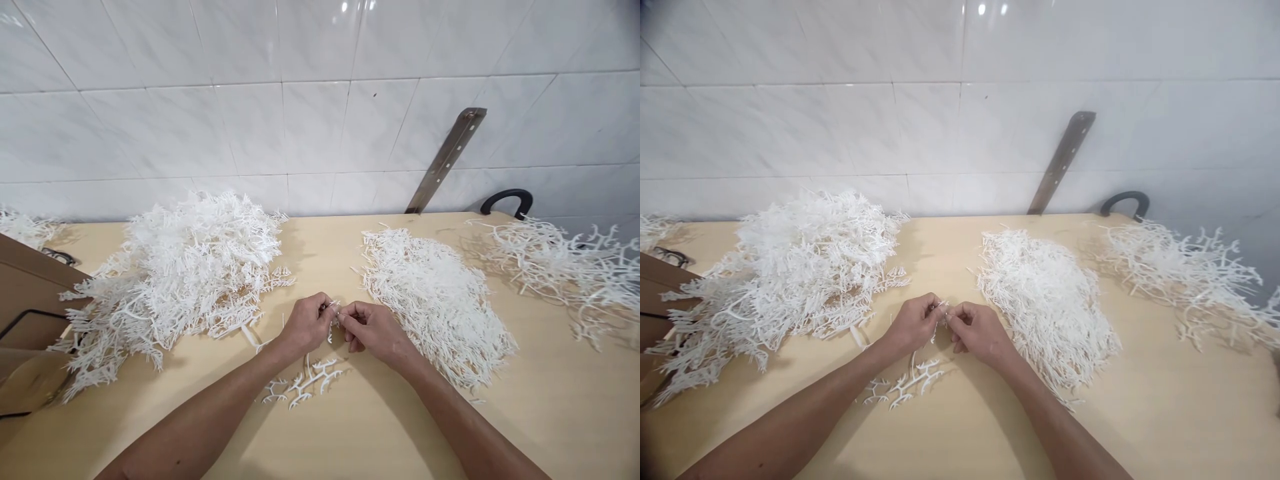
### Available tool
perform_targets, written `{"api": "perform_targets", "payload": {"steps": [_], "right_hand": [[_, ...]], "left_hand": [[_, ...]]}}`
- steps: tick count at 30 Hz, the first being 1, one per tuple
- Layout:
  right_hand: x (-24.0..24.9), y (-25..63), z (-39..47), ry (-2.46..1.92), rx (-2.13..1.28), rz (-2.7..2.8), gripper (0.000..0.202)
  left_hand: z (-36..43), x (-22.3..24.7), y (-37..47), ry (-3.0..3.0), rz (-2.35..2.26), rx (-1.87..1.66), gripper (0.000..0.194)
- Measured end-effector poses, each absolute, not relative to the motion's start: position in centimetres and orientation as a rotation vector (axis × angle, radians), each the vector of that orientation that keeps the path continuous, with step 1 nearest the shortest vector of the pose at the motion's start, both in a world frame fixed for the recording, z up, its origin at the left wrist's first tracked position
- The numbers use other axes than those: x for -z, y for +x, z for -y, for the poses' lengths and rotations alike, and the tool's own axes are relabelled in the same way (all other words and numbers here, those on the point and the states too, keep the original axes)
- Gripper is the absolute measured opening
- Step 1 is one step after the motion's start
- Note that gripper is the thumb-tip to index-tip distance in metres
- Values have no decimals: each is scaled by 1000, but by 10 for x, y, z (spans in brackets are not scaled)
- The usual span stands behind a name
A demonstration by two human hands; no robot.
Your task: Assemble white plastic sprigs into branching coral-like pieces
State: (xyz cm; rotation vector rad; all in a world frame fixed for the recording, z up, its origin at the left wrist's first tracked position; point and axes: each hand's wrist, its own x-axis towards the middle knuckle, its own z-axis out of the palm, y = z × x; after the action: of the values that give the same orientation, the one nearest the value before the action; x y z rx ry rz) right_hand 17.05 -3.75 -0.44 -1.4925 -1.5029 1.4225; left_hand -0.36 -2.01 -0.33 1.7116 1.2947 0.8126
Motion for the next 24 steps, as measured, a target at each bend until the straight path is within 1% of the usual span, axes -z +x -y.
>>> {"api": "perform_targets", "payload": {"steps": [4, 8, 11, 14, 18, 21, 24], "right_hand": [[7, 173, 37, -1459, -1498, 1501, 33], [7, 172, 38, -1459, -1465, 1480, 30], [6, 168, 39, -1483, -1374, 1491, 24], [8, 165, 40, -1511, -1199, 1573, 17], [10, 160, 40, -1542, -968, 1685, 12], [10, 156, 38, -1558, -1005, 1613, 11], [8, 155, 33, -1625, -1084, 1476, 11]], "left_hand": [[21, 6, -3, 1771, -1287, -821, 24], [21, 8, -3, 1752, -1282, -840, 25], [22, 8, -2, 1768, -1295, -857, 25], [23, 9, -1, 1825, -1302, -887, 23], [22, 12, 1, 1863, -1339, -904, 20], [22, 13, 3, 1846, -1357, -948, 19], [26, 10, 4, 1898, -1303, -1073, 18]]}}
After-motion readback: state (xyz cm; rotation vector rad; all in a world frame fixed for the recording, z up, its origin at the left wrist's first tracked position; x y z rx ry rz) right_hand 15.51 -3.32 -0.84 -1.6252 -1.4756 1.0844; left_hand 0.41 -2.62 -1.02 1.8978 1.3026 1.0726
